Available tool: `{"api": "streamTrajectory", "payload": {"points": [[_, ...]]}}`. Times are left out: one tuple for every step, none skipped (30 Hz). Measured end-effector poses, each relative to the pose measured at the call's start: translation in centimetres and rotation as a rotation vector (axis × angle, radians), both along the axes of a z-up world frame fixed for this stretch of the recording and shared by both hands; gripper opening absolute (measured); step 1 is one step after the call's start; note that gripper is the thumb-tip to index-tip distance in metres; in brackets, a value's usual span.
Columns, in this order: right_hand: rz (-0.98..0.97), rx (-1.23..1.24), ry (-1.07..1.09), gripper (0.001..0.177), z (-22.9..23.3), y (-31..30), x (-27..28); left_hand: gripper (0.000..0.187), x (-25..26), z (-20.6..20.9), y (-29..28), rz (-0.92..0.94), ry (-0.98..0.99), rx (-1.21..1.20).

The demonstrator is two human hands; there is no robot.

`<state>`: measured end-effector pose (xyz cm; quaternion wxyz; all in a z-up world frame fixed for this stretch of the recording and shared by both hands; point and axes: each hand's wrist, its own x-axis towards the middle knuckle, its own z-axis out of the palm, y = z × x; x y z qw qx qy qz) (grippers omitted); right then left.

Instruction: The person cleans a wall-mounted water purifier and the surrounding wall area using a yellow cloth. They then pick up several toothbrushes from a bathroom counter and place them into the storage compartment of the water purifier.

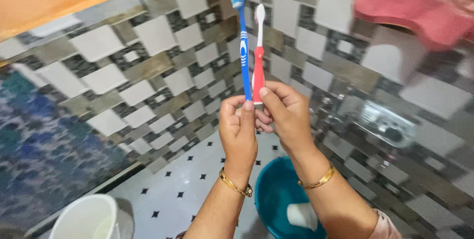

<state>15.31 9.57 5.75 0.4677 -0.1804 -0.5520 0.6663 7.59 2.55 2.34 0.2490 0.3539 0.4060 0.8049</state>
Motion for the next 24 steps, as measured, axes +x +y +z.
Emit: {"api": "streamTrajectory", "payload": {"points": [[0.036, -0.014, 0.009, 0.025, -0.1, -0.3, -1.5, 0.025, -1.3, 0.0, -0.7, 0.024, 0.001, -0.005], [0.071, -0.028, 0.017, 0.025, -0.3, -0.6, -2.8, 0.024, -2.5, 0.0, -1.2, 0.048, 0.001, -0.009], [0.105, -0.042, 0.024, 0.025, -0.4, -0.7, -3.9, 0.025, -3.4, -0.1, -1.4, 0.074, -0.003, -0.013], [0.114, -0.028, 0.020, 0.025, -0.7, -0.7, -4.9, 0.025, -4.3, -0.2, -1.6, 0.101, -0.007, -0.017], [0.121, -0.013, 0.014, 0.025, -0.9, -0.7, -5.9, 0.025, -5.0, -0.4, -1.7, 0.125, -0.014, -0.019], [0.128, 0.002, 0.008, 0.026, -1.1, -0.7, -6.8, 0.025, -5.8, -0.5, -1.7, 0.145, -0.010, -0.020], [0.137, 0.011, 0.016, 0.025, -1.3, -0.5, -7.7, 0.025, -6.6, -0.7, -1.7, 0.164, -0.003, -0.021], [0.146, 0.019, 0.025, 0.025, -1.5, -0.4, -8.6, 0.025, -7.2, -0.8, -1.6, 0.183, 0.003, -0.021], [0.154, 0.028, 0.036, 0.025, -1.6, -0.2, -9.5, 0.025, -8.0, -0.9, -1.5, 0.186, 0.009, -0.017], [0.174, 0.015, 0.046, 0.026, -1.7, 0.2, -10.3, 0.025, -8.7, -0.9, -1.2, 0.190, 0.015, -0.012], [0.195, 0.003, 0.051, 0.026, -1.7, 0.6, -10.9, 0.026, -9.1, -1.1, -0.9, 0.194, 0.015, -0.006], [0.215, -0.009, 0.055, 0.027, -1.8, 1.1, -11.5, 0.026, -9.5, -1.2, -0.5, 0.216, 0.015, -0.016], [0.235, -0.016, 0.056, 0.027, -1.8, 1.6, -12.1, 0.026, -10.0, -1.2, 0.0, 0.236, 0.020, -0.025], [0.255, -0.022, 0.057, 0.027, -1.7, 2.2, -12.7, 0.026, -10.7, -1.1, 0.5, 0.256, 0.025, -0.033], [0.267, -0.030, 0.059, 0.027, -1.7, 2.7, -13.3, 0.026, -11.3, -1.0, 1.0, 0.261, 0.018, -0.022], [0.269, -0.008, 0.053, 0.027, -1.8, 3.3, -14.0, 0.026, -12.0, -1.1, 1.5, 0.266, 0.012, -0.011], [0.262, 0.015, 0.044, 0.027, -2.0, 3.9, -14.5, 0.027, -12.4, -1.3, 2.2, 0.262, 0.003, 0.002], [0.255, 0.039, 0.034, 0.028, -2.3, 4.6, -15.0, 0.026, -12.8, -1.6, 2.9, 0.265, -0.019, 0.000], [0.254, 0.020, 0.027, 0.028, -2.6, 5.3, -15.5, 0.026, -13.3, -1.9, 3.5, 0.263, -0.037, -0.001], [0.252, 0.001, 0.020, 0.028, -3.0, 5.9, -15.9, 0.026, -13.7, -2.1, 4.1, 0.260, -0.055, -0.002], [0.247, -0.015, 0.015, 0.028, -3.2, 6.5, -16.4, 0.026, -14.2, -2.3, 4.7, 0.264, -0.040, -0.028], [0.228, 0.005, 0.003, 0.028, -3.5, 7.1, -16.9, 0.026, -14.7, -2.5, 5.2, 0.268, -0.025, -0.054], [0.205, 0.026, -0.008, 0.028, -3.7, 7.8, -17.5, 0.026, -15.4, -2.6, 5.8, 0.268, -0.008, -0.078], [0.181, 0.047, -0.019, 0.028, -3.7, 8.4, -18.1, 0.026, -16.3, -2.6, 6.5, 0.253, -0.016, -0.055]]}}
